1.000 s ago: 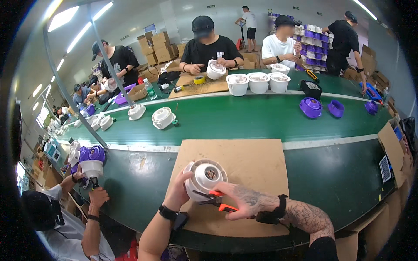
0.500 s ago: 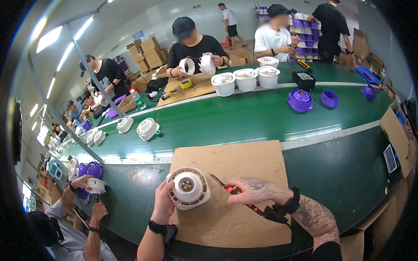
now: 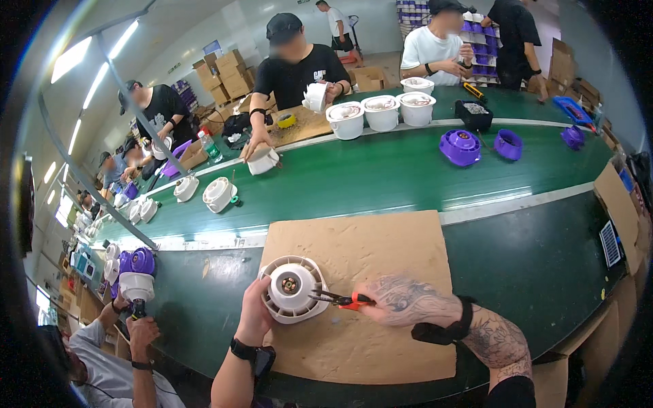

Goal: The person uses pliers to manipulate the internal components of white and purple plastic light fixture housings on a green assembly table. They repeatedly pick up housings, adjust the central mechanism with pliers, and place the items back on the table or into a cardboard box.

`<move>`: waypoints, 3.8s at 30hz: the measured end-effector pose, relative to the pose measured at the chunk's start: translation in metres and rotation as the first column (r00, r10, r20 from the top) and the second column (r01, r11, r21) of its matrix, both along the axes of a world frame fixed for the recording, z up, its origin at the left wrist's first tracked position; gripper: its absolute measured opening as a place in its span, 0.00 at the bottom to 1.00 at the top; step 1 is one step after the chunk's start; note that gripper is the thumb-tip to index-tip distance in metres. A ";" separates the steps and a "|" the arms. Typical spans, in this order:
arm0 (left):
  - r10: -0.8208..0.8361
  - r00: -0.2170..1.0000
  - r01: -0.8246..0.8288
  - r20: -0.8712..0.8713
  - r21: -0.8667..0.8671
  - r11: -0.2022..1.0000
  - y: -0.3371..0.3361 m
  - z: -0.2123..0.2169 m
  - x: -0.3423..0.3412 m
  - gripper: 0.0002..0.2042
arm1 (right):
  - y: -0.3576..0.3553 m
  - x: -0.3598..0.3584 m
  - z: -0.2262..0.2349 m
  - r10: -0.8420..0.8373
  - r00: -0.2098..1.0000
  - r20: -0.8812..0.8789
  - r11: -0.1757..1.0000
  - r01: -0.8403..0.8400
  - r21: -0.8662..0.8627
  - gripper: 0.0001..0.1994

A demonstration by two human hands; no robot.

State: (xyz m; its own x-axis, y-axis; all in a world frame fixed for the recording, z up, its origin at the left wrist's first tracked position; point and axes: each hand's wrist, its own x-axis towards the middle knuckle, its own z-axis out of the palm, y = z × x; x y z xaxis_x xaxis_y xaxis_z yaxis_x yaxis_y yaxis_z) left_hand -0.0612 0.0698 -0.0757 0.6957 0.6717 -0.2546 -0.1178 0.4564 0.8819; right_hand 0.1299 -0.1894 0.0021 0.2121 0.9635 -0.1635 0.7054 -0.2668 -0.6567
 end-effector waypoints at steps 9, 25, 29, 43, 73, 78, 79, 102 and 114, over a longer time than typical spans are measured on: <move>0.173 0.980 -0.194 0.099 0.283 0.939 0.008 0.013 -0.004 0.15 | 0.021 0.009 -0.065 0.216 0.968 -0.129 0.975 -0.206 0.086 0.20; 0.213 0.958 -0.287 0.192 0.627 0.724 -0.028 0.034 -0.009 0.22 | 0.019 -0.018 -0.032 0.190 0.745 -0.640 0.976 -0.213 0.042 0.18; 0.221 0.947 -0.321 0.234 0.739 0.592 -0.038 0.033 -0.007 0.24 | 0.019 -0.024 -0.033 0.164 0.750 -0.641 0.947 -0.301 -0.110 0.25; 0.253 0.929 -0.346 0.271 0.878 0.331 -0.046 0.028 -0.004 0.28 | 0.015 -0.018 -0.030 0.047 0.754 -0.656 0.965 -0.205 -0.166 0.23; 0.274 0.898 -0.392 0.343 0.908 0.148 -0.056 0.016 -0.003 0.37 | 0.013 -0.014 -0.034 -0.053 0.601 -0.797 0.952 -0.211 -0.222 0.33; 0.235 0.917 -0.359 0.323 0.924 0.129 -0.057 0.016 -0.003 0.35 | 0.014 -0.013 -0.035 -0.098 0.509 -0.855 0.942 -0.228 -0.244 0.26; 0.234 0.919 -0.350 0.317 0.929 0.116 -0.057 0.016 -0.003 0.35 | 0.014 -0.012 -0.034 -0.093 0.486 -0.869 0.937 -0.253 -0.241 0.24; 0.182 0.929 -0.370 0.323 0.848 0.380 -0.064 0.013 0.006 0.33 | 0.000 -0.026 -0.024 -0.151 -0.032 -0.988 0.958 -0.252 -0.138 0.14; 0.152 0.986 -0.133 0.068 0.870 0.475 -0.049 0.029 0.002 0.23 | 0.008 -0.026 -0.036 -0.131 0.177 -0.975 0.972 -0.169 -0.161 0.18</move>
State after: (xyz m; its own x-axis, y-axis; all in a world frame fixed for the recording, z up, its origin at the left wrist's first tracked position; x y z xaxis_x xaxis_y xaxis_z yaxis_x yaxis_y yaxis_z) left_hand -0.0595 0.0209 -0.0470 0.5710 0.6455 0.5072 -0.0884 -0.5658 0.8198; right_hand 0.1036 -0.1814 -0.0337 -0.2838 0.8773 -0.3870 -0.4667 -0.4789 -0.7435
